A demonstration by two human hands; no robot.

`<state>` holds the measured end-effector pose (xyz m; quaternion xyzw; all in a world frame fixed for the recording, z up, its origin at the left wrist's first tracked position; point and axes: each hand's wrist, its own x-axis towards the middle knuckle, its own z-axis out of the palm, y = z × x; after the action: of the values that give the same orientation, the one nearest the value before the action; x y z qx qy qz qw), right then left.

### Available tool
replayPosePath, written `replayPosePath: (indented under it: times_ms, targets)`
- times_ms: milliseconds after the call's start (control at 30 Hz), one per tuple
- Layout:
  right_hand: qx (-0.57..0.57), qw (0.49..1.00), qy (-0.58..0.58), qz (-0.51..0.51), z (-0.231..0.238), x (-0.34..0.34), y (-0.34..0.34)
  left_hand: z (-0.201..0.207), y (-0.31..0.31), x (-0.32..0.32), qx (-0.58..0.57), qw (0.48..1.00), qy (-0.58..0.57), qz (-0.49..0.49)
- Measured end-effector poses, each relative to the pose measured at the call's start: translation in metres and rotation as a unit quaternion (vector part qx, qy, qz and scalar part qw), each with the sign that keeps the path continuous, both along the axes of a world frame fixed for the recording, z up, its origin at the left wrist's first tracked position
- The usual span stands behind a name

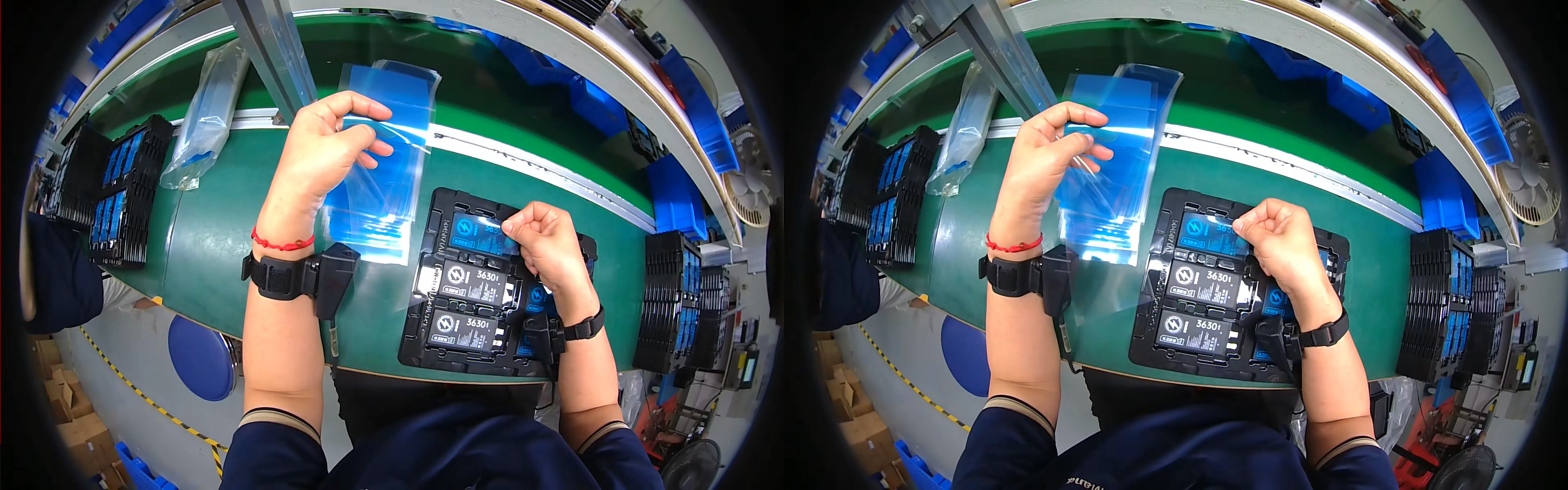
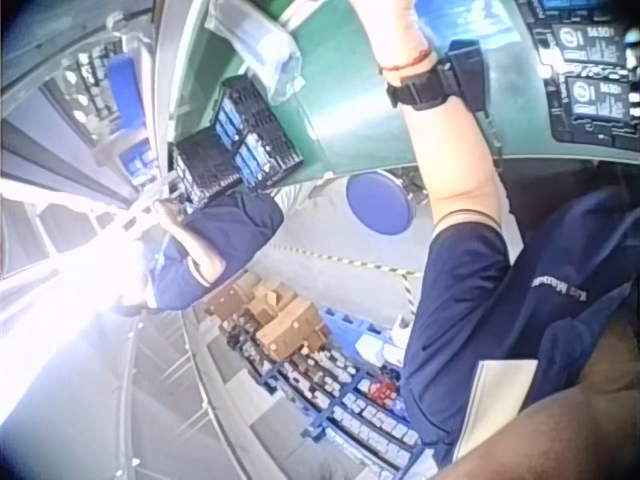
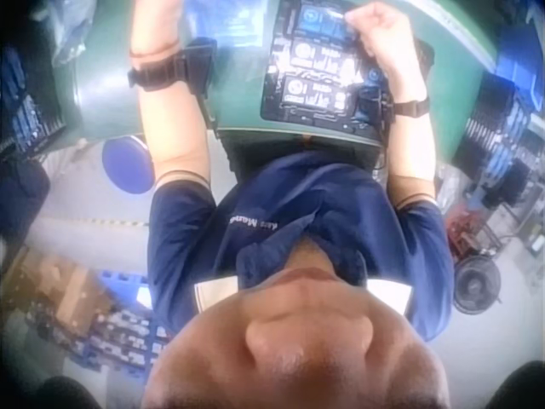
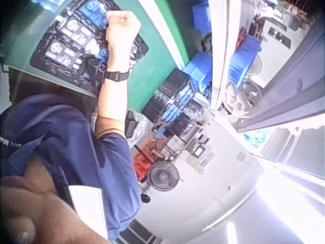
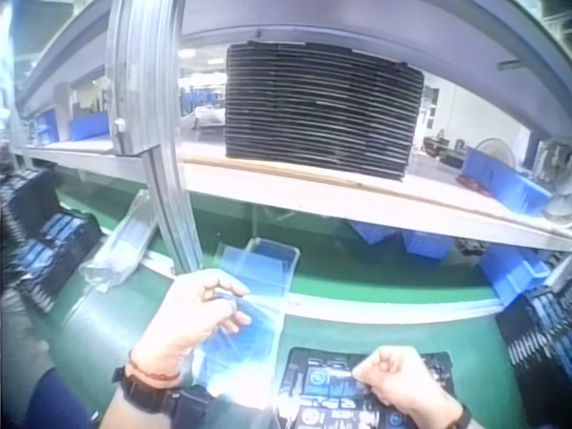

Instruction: Applying blue protective films to electronic components in a tray and then stacking the completed trays.

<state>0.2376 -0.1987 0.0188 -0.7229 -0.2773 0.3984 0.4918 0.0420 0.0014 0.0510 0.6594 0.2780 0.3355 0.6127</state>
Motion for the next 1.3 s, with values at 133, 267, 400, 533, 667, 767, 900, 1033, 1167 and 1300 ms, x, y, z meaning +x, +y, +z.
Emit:
replayPosePath:
  times_ms: [133, 267, 400, 533, 667, 767, 900, 1033, 1167, 1300]
  targets:
    - [-0.007, 0.999, -0.048, 0.003, -0.002, -0.002, 0.001, 0.001, -0.001, 0.001, 0.012, 1.000, 0.011, -0.001]
    - [-0.034, 0.984, -0.175, 0.003, -0.007, -0.006, 0.004, 0.000, 0.000, 0.000, 0.014, 1.000, 0.011, 0.000]
    - [-0.035, 0.972, -0.233, 0.000, -0.008, -0.009, 0.006, 0.001, 0.001, 0.001, 0.017, 1.000, 0.013, -0.001]
    - [-0.075, 0.892, -0.445, 0.029, 0.002, -0.021, 0.005, 0.001, 0.000, 0.001, 0.011, 0.999, -0.010, -0.044]
    - [-0.028, 0.891, -0.454, -0.001, 0.031, -0.030, 0.004, 0.002, -0.010, 0.005, -0.015, 0.990, -0.040, -0.133]
    - [0.110, 0.954, -0.276, -0.031, 0.037, -0.034, 0.008, 0.007, -0.027, 0.014, -0.029, 0.978, -0.059, -0.197]
    - [0.268, 0.954, -0.135, 0.001, 0.027, -0.032, 0.014, 0.004, -0.045, 0.021, -0.051, 0.960, -0.074, -0.264]
    - [0.233, 0.968, -0.094, -0.013, 0.027, -0.029, 0.002, 0.001, -0.048, 0.025, -0.044, 0.967, -0.048, -0.246]
    - [0.244, 0.937, -0.250, -0.033, 0.032, -0.032, -0.008, -0.003, -0.047, 0.027, -0.078, 0.969, -0.001, -0.235]
    - [0.258, 0.846, -0.463, -0.057, 0.028, -0.032, -0.017, -0.003, -0.052, 0.031, -0.003, 0.976, 0.034, -0.216]
